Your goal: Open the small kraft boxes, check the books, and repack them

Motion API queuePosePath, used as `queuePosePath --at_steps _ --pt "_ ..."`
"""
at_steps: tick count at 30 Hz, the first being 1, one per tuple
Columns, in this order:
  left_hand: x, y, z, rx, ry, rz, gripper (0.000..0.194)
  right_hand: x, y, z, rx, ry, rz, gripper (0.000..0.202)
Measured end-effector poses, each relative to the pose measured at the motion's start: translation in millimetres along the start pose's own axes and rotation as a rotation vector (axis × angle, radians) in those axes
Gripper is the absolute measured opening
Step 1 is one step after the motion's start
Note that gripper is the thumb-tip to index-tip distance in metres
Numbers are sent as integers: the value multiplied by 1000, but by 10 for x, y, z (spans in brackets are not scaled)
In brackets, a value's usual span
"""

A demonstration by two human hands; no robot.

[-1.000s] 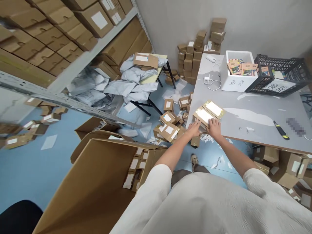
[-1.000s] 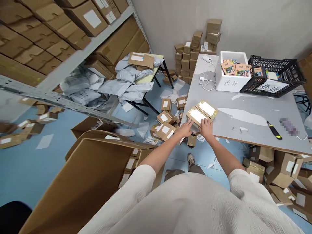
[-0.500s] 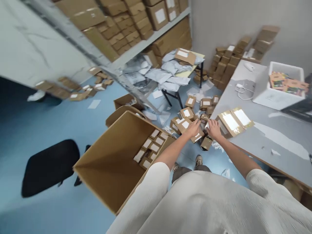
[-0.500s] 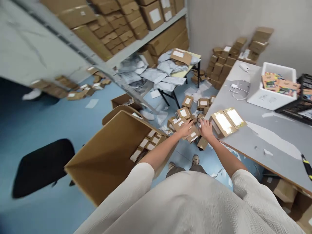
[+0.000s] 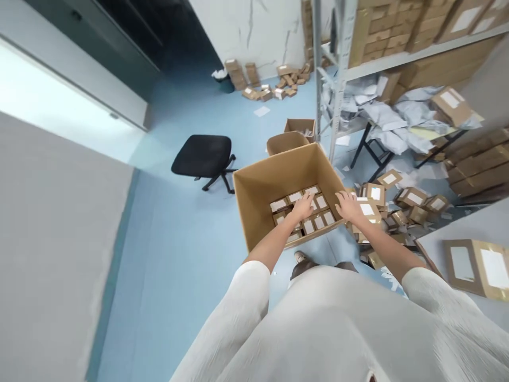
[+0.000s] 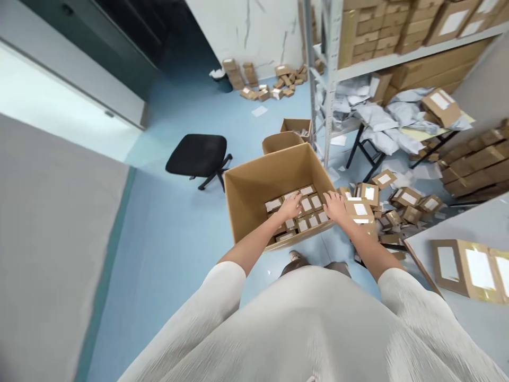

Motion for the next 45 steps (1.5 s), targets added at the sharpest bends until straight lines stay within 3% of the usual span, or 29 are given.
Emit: queuePosePath --at_steps 4,8,12,18,25,30,33,39,41,45 --pt "393 -972 -82 54 -33 149 73 -379 -726 -357 -40 -144 43 57" --pt "664 -1619 -225 120 -82 322 72 -585 -1158 -693 -61 -296 87 56" --pt "719 -1997 -411 211 -114 501 72 -802 -1303 -958 -59 -427 133 56" --pt "554 -2298 -904 310 -199 703 66 -1240 -1340 -1481 -30 -618 219 54" --pt "283 -2700 -1644 402 -253 815 66 -1546 -1470 -2351 -12 -826 235 55" --pt "108 -3102 -2155 440 -257 881 61 -1611 -1601 -2963 -18 -886 206 53" --pt "-111 -3407 -2630 452 -277 914 58 -1696 -1602 -3559 -33 -920 187 54" --pt "-768 -4148 -3923 453 -281 990 55 -1999 -1474 -5183 -82 -988 203 55" --pt "-850 -4309 -4210 462 -280 1001 56 -2028 -1497 -5510 -83 -1004 203 55" --pt "-851 -4498 -4572 492 -289 1024 61 -2000 -1604 -5873 -59 -1046 195 52"
Point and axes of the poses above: each hand's wrist, its own x-axis away from the middle knuckle, its own z-axis out of the back of the hand, y = z × x, the point moved 4 cm from there along -x, towards the middle knuckle, and after that the axes turned 1 degree about x, right-handed, at the moved point
